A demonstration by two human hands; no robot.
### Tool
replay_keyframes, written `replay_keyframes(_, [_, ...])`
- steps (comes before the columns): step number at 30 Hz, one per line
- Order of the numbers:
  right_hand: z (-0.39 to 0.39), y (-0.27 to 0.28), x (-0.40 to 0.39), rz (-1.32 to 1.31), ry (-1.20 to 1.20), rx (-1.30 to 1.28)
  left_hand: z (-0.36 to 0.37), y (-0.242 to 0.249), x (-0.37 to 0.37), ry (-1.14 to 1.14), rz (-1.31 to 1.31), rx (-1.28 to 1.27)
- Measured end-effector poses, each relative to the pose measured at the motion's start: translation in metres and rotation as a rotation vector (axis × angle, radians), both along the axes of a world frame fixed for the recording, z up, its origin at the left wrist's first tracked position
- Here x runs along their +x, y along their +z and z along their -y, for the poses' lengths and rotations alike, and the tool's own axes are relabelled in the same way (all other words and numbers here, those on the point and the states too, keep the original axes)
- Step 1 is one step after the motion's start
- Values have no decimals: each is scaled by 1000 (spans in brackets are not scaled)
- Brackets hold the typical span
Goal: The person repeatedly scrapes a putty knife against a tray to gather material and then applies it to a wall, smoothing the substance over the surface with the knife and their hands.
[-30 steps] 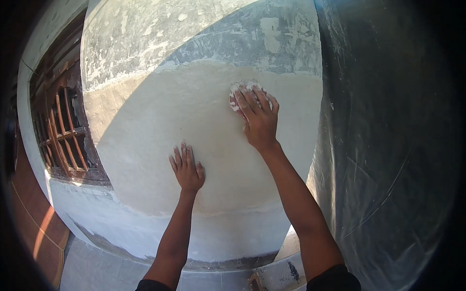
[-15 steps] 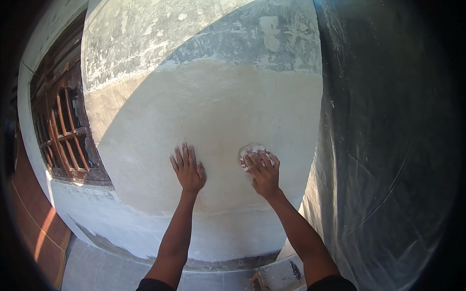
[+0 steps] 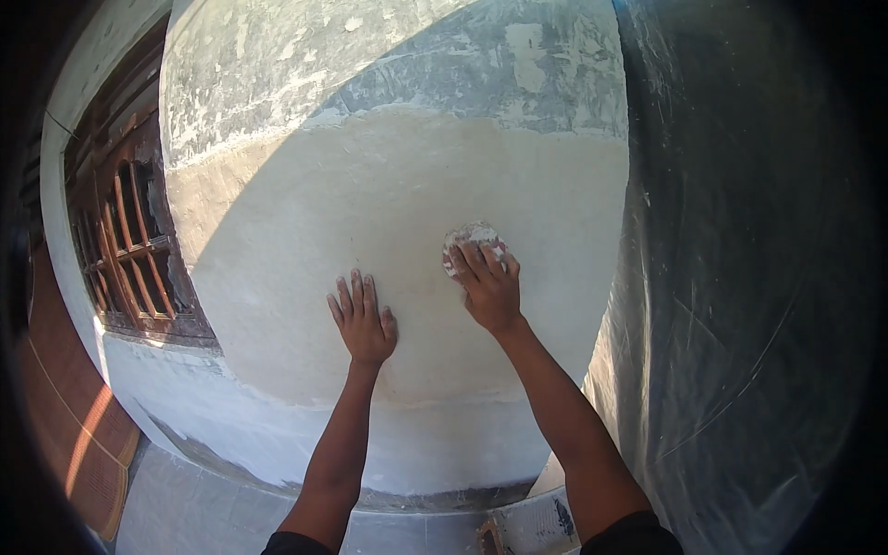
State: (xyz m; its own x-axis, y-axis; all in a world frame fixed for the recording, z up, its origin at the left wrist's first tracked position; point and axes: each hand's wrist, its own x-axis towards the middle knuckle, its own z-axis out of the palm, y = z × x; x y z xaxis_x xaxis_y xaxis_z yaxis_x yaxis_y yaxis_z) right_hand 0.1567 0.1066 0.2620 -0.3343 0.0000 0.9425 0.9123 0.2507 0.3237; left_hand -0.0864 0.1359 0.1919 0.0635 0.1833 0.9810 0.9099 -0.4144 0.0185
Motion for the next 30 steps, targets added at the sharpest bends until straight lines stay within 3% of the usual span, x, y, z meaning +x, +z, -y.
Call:
replay_keyframes(3, [28,-65,13,41,-23,-126,0,0,2,14,31,18])
replay_keyframes(6, [54,-55,20,42,23,-187,0,0,2,19,31,42])
replay_keyframes(11, [46,95,18,-14,28,145,-1,-1,0,3,14,28])
replay_keyframes(14, [17,139,23,-21,24,164,-1,-1,3,5,13,32])
replay_keyframes(30, [-18,67,26,-135,151,118,1,-17,9,-26,66,-8])
